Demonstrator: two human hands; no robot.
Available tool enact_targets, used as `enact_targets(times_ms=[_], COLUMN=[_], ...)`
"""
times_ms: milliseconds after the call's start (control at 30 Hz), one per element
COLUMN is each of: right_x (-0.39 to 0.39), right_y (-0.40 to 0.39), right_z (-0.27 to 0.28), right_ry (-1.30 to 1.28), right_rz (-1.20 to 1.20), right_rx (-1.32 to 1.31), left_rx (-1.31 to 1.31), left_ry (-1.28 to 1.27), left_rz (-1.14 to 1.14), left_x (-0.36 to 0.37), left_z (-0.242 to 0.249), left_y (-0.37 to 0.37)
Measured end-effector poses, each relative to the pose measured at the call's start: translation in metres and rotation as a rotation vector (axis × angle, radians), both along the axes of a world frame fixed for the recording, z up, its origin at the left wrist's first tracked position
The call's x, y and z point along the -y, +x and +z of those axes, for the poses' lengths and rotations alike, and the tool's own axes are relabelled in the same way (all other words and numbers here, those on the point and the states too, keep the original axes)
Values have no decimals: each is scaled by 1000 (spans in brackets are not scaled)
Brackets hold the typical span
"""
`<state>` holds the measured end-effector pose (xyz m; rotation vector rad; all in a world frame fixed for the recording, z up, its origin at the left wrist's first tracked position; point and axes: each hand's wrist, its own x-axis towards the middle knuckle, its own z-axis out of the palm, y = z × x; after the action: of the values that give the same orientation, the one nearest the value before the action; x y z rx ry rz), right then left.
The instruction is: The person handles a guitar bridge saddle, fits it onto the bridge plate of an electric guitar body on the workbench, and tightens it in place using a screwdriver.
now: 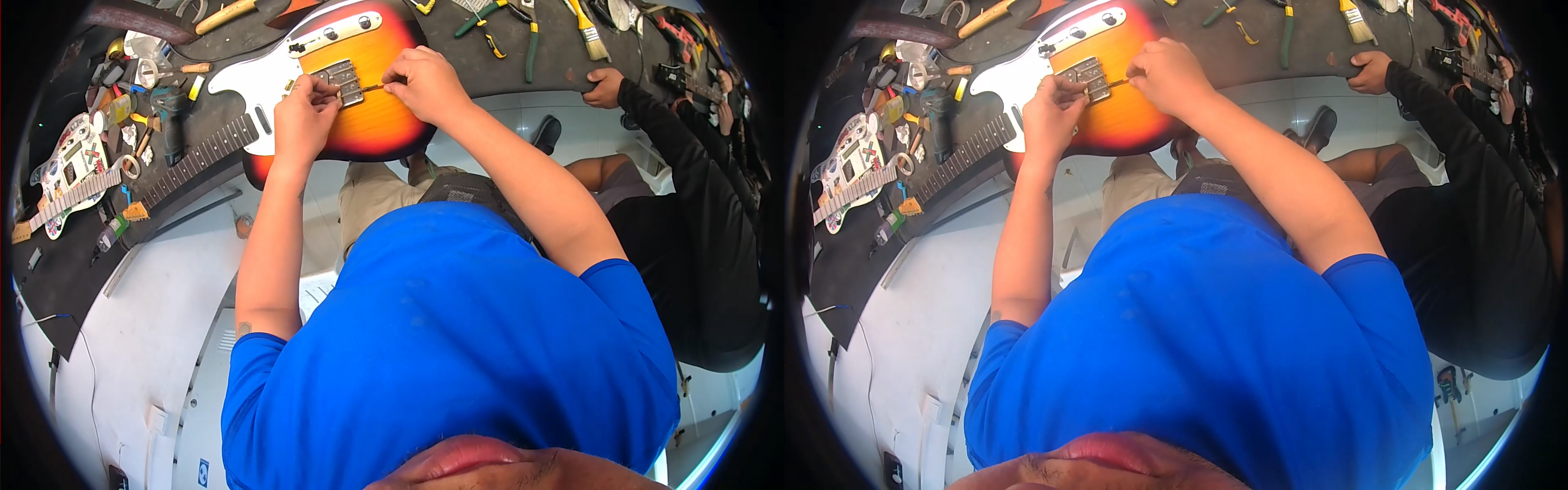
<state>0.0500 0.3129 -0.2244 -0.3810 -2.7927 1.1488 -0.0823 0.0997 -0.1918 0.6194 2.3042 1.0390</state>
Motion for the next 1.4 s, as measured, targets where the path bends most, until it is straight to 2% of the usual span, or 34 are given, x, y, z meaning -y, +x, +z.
enact_targets(times_ms=[300, 500, 800, 1400], right_x=[0, 0, -1, -3], right_y=[-2, -2, -3, -2], right_z=[2, 3, 2, 2], right_ry=[-13, -21, -20, -24], right_rz=[-13, -11, -5, 11], right_rx=[3, 9, 24, 12], left_rx=[16, -76, 51, -11], left_ry=[-7, -78, -56, -56], left_rz=[0, -35, -21, 9], left_x=[-1, -2, -1, 1], left_z=[4, 8, 12, 5], left_y=[1, 2, 4, 6])
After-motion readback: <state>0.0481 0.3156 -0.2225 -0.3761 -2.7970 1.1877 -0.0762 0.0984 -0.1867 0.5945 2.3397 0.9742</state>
